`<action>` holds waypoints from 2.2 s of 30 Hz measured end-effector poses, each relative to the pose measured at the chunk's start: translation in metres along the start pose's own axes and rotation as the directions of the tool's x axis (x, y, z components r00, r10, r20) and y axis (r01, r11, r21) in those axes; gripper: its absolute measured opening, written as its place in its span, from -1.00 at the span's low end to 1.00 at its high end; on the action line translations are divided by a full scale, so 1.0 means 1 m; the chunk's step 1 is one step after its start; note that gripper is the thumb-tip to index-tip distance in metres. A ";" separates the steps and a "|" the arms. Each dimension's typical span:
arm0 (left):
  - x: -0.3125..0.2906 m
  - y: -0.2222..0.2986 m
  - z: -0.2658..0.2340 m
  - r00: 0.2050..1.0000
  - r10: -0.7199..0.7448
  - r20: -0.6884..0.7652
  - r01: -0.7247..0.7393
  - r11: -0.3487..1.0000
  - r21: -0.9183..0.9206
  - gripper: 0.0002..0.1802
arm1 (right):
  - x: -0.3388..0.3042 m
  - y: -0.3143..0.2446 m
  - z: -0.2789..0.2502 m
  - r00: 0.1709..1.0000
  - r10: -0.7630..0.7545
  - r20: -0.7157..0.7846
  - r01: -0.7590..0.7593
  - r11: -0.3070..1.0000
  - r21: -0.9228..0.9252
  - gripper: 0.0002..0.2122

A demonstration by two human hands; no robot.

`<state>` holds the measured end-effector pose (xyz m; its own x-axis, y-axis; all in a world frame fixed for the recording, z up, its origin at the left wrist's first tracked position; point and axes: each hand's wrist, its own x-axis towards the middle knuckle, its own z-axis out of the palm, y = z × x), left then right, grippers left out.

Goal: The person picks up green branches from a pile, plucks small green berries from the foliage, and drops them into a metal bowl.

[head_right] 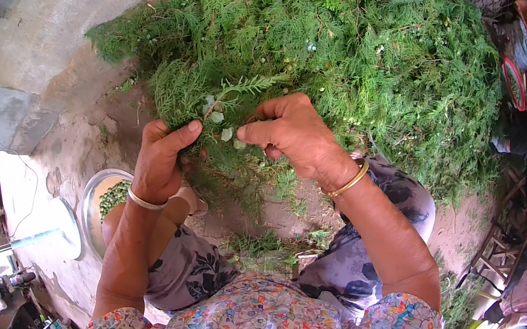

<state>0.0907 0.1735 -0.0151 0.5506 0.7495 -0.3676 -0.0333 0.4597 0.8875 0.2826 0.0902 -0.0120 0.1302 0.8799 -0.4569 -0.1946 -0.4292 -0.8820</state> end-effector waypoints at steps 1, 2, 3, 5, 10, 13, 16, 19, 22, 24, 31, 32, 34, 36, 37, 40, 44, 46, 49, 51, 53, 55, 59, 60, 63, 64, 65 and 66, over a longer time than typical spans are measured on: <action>0.000 0.000 0.001 1.000 -0.001 -0.001 0.001 1.000 0.000 -0.84 | -0.001 0.000 -0.001 1.000 -0.021 -0.017 0.021 0.999 0.043 -0.80; 0.001 0.001 0.002 1.000 0.008 0.004 -0.008 1.000 -0.003 -0.82 | -0.001 -0.001 -0.002 0.997 -0.079 -0.004 0.079 0.991 0.105 -0.81; 0.001 0.001 0.001 1.000 0.000 -0.002 0.000 1.000 0.000 -0.82 | -0.002 -0.002 -0.003 0.999 -0.041 -0.034 0.044 0.995 0.085 -0.81; 0.003 0.003 -0.001 0.999 0.017 -0.038 -0.017 1.000 0.008 -0.84 | -0.005 -0.006 -0.010 0.998 -0.030 -0.055 0.042 0.972 0.232 -0.85; 0.002 0.008 -0.014 0.991 0.033 -0.126 -0.036 0.999 -0.021 -0.87 | -0.016 -0.019 -0.033 0.974 -0.155 -0.166 0.210 0.895 0.393 -0.89; 0.001 0.004 -0.013 0.996 0.018 -0.086 -0.019 1.000 -0.011 -0.86 | -0.018 -0.015 -0.028 0.988 -0.096 -0.119 0.132 0.931 0.342 -0.88; 0.001 0.002 -0.008 0.999 0.003 -0.051 -0.003 1.000 -0.004 -0.86 | -0.016 -0.010 -0.017 0.989 -0.146 -0.003 0.143 0.966 0.216 -0.85; 0.003 0.001 -0.003 0.999 -0.002 -0.037 0.003 1.000 0.009 -0.87 | -0.010 -0.004 0.000 0.915 -0.403 0.031 0.400 0.894 -0.202 -0.82; 0.006 -0.002 0.003 1.000 -0.011 0.004 0.011 1.000 0.016 -0.88 | -0.005 0.004 0.012 0.909 -0.416 0.028 0.399 0.848 -0.348 -0.84; 0.007 -0.004 0.005 0.999 -0.019 0.036 0.019 1.000 0.009 -0.88 | 0.000 0.009 0.016 0.920 -0.392 0.002 0.354 0.828 -0.436 -0.82; 0.005 -0.003 0.004 0.999 -0.031 -0.022 0.032 0.999 0.034 -0.89 | -0.002 0.004 0.008 0.929 -0.369 0.040 0.361 0.874 -0.324 -0.89; 0.005 -0.003 0.002 1.000 0.001 -0.003 -0.001 0.999 0.039 -0.89 | -0.006 0.001 0.007 0.966 -0.257 0.019 0.257 0.956 -0.143 -0.89; 0.008 -0.002 -0.002 0.997 0.030 -0.075 -0.029 1.000 0.006 -0.88 | -0.013 -0.007 0.000 0.990 -0.137 0.026 0.136 0.990 0.037 -0.87; 0.007 0.001 -0.009 0.987 0.068 -0.146 -0.073 0.997 -0.030 -0.87 | -0.017 -0.014 -0.011 0.983 -0.178 -0.049 0.184 0.966 0.183 -0.85; 0.006 0.002 -0.011 0.987 0.077 -0.142 -0.081 0.996 -0.025 -0.87 | -0.018 -0.015 -0.014 0.980 -0.200 0.002 0.196 0.959 0.204 -0.85; 0.003 0.004 -0.013 0.992 0.041 -0.123 -0.043 0.999 -0.011 -0.87 | -0.019 -0.015 -0.019 0.999 -0.047 0.009 0.039 0.914 0.403 -0.78; 0.001 0.006 -0.010 0.998 0.007 -0.068 -0.006 1.000 0.018 -0.87 | -0.017 -0.013 -0.014 0.992 -0.064 0.105 0.007 0.882 0.471 -0.79; 0.002 0.007 -0.008 0.999 0.008 -0.053 -0.006 1.000 0.022 -0.87 | -0.016 -0.015 -0.011 0.991 -0.073 0.113 0.019 0.908 0.419 -0.79; 0.003 0.006 -0.005 0.999 -0.009 -0.038 0.011 0.999 0.032 -0.87 | -0.014 -0.015 -0.003 0.992 -0.080 0.102 0.039 0.935 0.352 -0.81; 0.003 0.004 -0.002 0.999 -0.027 -0.038 0.028 0.999 0.038 -0.87 | -0.009 -0.011 0.004 0.991 -0.133 0.002 0.131 0.980 0.152 -0.84; 0.002 0.002 0.001 0.998 -0.048 0.042 0.045 0.996 0.071 -0.86 | -0.004 -0.003 0.014 0.984 -0.169 -0.057 0.169 0.986 0.001 -0.86; 0.002 0.001 0.004 0.996 -0.064 0.055 0.059 0.995 0.085 -0.85 | 0.002 0.004 0.024 0.841 -0.530 -0.110 0.475 0.820 -0.318 -0.87; 0.001 0.001 0.007 0.991 -0.069 0.116 0.061 0.996 0.072 -0.84 | 0.005 0.010 0.024 0.862 -0.498 -0.092 0.440 0.826 -0.351 -0.87; 0.000 0.002 0.006 0.992 -0.064 0.112 0.057 0.996 0.065 -0.84 | 0.005 0.010 0.022 0.858 -0.503 -0.099 0.441 0.823 -0.357 -0.87; -0.002 0.002 0.004 0.991 -0.085 0.106 0.079 0.995 0.061 -0.86 | 0.004 0.012 0.019 0.867 -0.496 -0.045 0.456 0.828 -0.326 -0.85; -0.002 0.001 0.004 0.990 -0.092 0.104 0.086 0.994 0.062 -0.86 | 0.004 0.013 0.020 0.853 -0.522 -0.030 0.476 0.800 -0.366 -0.86; -0.002 0.000 0.003 0.992 -0.089 0.091 0.083 0.994 0.063 -0.86 | 0.003 0.012 0.020 0.837 -0.546 -0.014 0.495 0.769 -0.404 -0.87; -0.001 -0.002 0.004 0.990 -0.099 0.101 0.093 0.994 0.064 -0.86 | 0.002 0.011 0.020 0.838 -0.546 -0.015 0.494 0.770 -0.404 -0.87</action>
<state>0.0932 0.1699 -0.0151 0.6325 0.6483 -0.4239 0.0713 0.4962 0.8653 0.2609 0.0913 -0.0207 0.2296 0.9685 0.0969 0.3069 0.0225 -0.9515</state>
